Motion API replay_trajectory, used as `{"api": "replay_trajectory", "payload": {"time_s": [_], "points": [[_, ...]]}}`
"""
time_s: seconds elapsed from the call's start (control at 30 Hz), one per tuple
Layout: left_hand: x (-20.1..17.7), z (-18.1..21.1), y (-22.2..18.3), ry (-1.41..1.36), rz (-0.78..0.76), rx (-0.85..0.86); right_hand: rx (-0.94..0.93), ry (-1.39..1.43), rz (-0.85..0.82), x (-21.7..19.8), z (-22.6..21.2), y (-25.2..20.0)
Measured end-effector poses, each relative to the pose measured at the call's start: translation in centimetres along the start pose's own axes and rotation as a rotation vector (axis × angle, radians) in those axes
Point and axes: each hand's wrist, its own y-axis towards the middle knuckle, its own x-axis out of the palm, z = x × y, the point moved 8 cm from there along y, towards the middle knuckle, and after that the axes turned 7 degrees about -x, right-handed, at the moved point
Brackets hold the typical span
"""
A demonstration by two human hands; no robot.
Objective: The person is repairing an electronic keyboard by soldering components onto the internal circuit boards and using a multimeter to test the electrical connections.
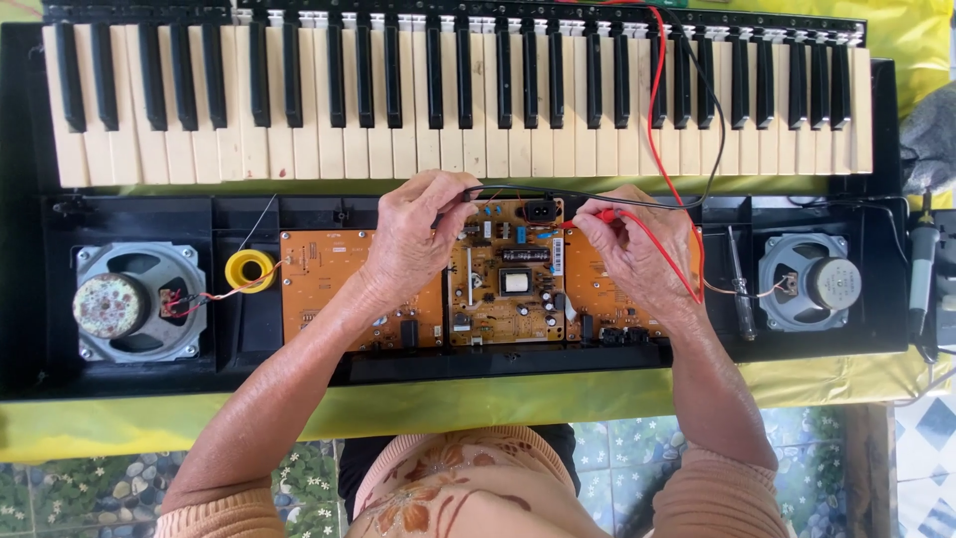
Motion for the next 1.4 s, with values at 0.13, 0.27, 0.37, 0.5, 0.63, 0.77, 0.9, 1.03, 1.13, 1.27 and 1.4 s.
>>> {"api": "replay_trajectory", "payload": {"time_s": [0.13, 0.27, 0.37, 0.5, 0.63, 0.77, 0.9, 1.03, 1.13, 1.27, 1.4], "points": [[0.0, 0.0, -0.1, 0.019, 0.003, 0.006, -0.014, 0.004, 0.022, 0.0, 0.0, -0.1], [0.0, 0.1, -0.2, 0.002, 0.023, -0.003, -0.016, 0.0, 0.045, 0.0, 0.6, -0.4], [-0.1, -0.1, -0.3, 0.014, 0.026, -0.004, -0.008, -0.016, 0.034, 0.3, 1.1, -1.0], [0.0, -0.1, -0.2, 0.026, 0.031, 0.008, 0.002, -0.008, 0.038, 0.0, 1.3, -0.8], [0.0, 0.0, -0.3, 0.033, 0.038, 0.019, -0.004, 0.03, 0.063, 0.3, 2.8, -1.8], [-0.1, -0.1, -0.3, 0.031, 0.051, 0.035, -0.047, 0.065, 0.166, -1.8, 4.2, -2.0], [-0.1, -0.3, -0.2, 0.031, 0.048, 0.044, -0.053, 0.018, 0.211, -1.5, 4.5, -2.2], [-0.1, -0.6, -0.1, 0.017, 0.06, 0.058, 0.02, 0.011, 0.159, -1.4, 2.6, -0.9], [-0.4, 0.0, 0.0, 0.017, 0.073, 0.099, 0.022, -0.012, 0.129, -1.4, 2.0, -0.5], [-0.7, -0.3, -0.3, -0.004, 0.12, 0.13, -0.037, -0.083, 0.087, -0.9, 1.9, -0.4], [-0.8, -1.2, -0.8, 0.026, 0.197, 0.158, -0.073, -0.141, 0.021, -0.1, 2.2, -1.3]]}}
